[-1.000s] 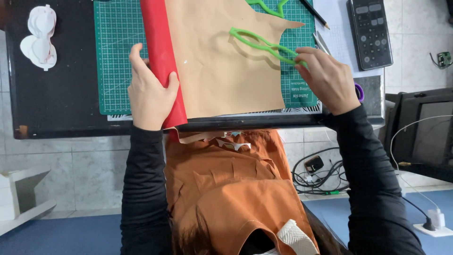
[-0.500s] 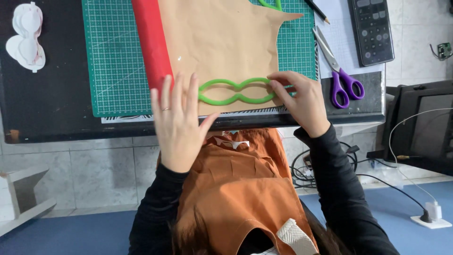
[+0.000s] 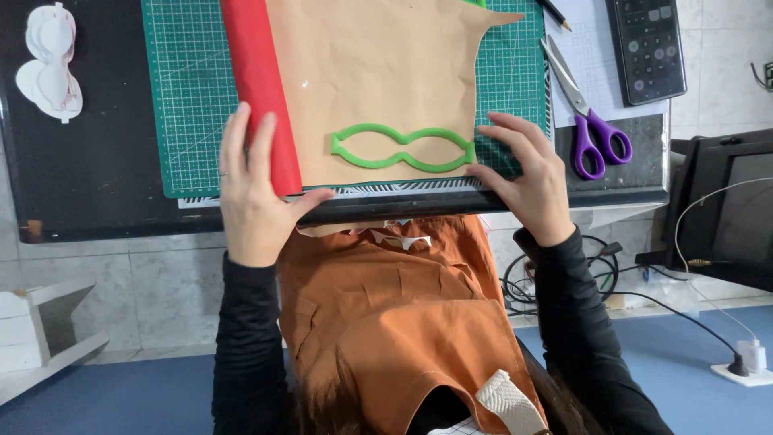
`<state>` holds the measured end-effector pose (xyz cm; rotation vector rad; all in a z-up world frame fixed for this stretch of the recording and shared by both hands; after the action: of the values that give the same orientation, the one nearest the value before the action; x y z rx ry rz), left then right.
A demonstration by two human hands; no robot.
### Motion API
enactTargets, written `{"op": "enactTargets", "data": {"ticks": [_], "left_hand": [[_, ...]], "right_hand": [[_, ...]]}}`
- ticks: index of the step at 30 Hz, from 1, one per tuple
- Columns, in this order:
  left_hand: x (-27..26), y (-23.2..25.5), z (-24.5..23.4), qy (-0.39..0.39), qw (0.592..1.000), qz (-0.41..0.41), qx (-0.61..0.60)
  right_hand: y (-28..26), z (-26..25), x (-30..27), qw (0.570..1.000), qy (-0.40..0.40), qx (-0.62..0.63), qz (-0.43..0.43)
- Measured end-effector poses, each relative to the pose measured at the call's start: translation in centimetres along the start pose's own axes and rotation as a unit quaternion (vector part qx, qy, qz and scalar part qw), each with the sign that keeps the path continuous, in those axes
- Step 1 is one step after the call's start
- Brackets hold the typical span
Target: The person is trimming a piece of leather with scissors and then using a template to mark shapes on it with a pencil.
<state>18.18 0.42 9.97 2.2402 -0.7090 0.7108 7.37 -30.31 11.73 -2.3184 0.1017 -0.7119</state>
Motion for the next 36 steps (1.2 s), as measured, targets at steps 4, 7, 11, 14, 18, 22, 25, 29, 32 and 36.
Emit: {"op": "enactTargets", "data": {"ticks": [4,7,11,14,18,22,25,29,32,36], "left_hand": [[-2.2,-6.7,-3.3,-0.008,0.98,-0.196,-0.034],[-3.5,-8.1,-4.4,0.003,0.98,-0.196,0.035],[-4.8,-9.2,-4.3,0.011,0.982,-0.177,0.068],[-4.4,-8.8,-4.2,0.017,0.975,-0.21,0.063],[-4.2,-9.0,-4.2,0.037,0.967,-0.248,0.042],[-4.4,-8.8,-4.4,0.055,0.963,-0.262,0.009],[-4.2,-8.9,-4.7,0.062,0.96,-0.272,0.004],[-2.5,-6.7,-5.6,0.065,0.97,-0.236,0.014],[-2.5,-6.7,-5.9,0.069,0.967,-0.243,-0.004],[-4.2,-7.6,-5.9,0.066,0.955,-0.287,-0.015]], "right_hand": [[1.5,-3.3,-1.7,0.991,0.088,-0.1,0.025],[2.1,-4.0,-2.7,0.987,0.098,-0.084,0.092],[3.6,-3.1,-4.0,0.985,0.106,-0.041,0.127],[3.5,-2.7,-3.8,0.983,0.118,-0.025,0.139],[3.1,-2.6,-3.4,0.982,0.118,-0.02,0.149],[3.6,-2.8,-3.6,0.979,0.12,0.014,0.163],[3.6,-3.0,-3.7,0.977,0.123,0.037,0.172],[2.3,-3.0,-3.3,0.976,0.106,0.028,0.185],[2.8,-3.2,-3.6,0.97,0.118,0.074,0.198],[4.1,-3.5,-4.8,0.963,0.13,0.088,0.221]]}}
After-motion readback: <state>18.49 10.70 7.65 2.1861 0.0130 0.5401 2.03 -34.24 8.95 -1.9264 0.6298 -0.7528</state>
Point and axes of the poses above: each hand's wrist, its own x-axis towards the middle knuckle, its own z-axis out of the palm, y = z × x, the point moved 8 cm from there along x, towards the middle knuckle, and after that the axes turned 12 degrees about y, right-handed, at the moved point
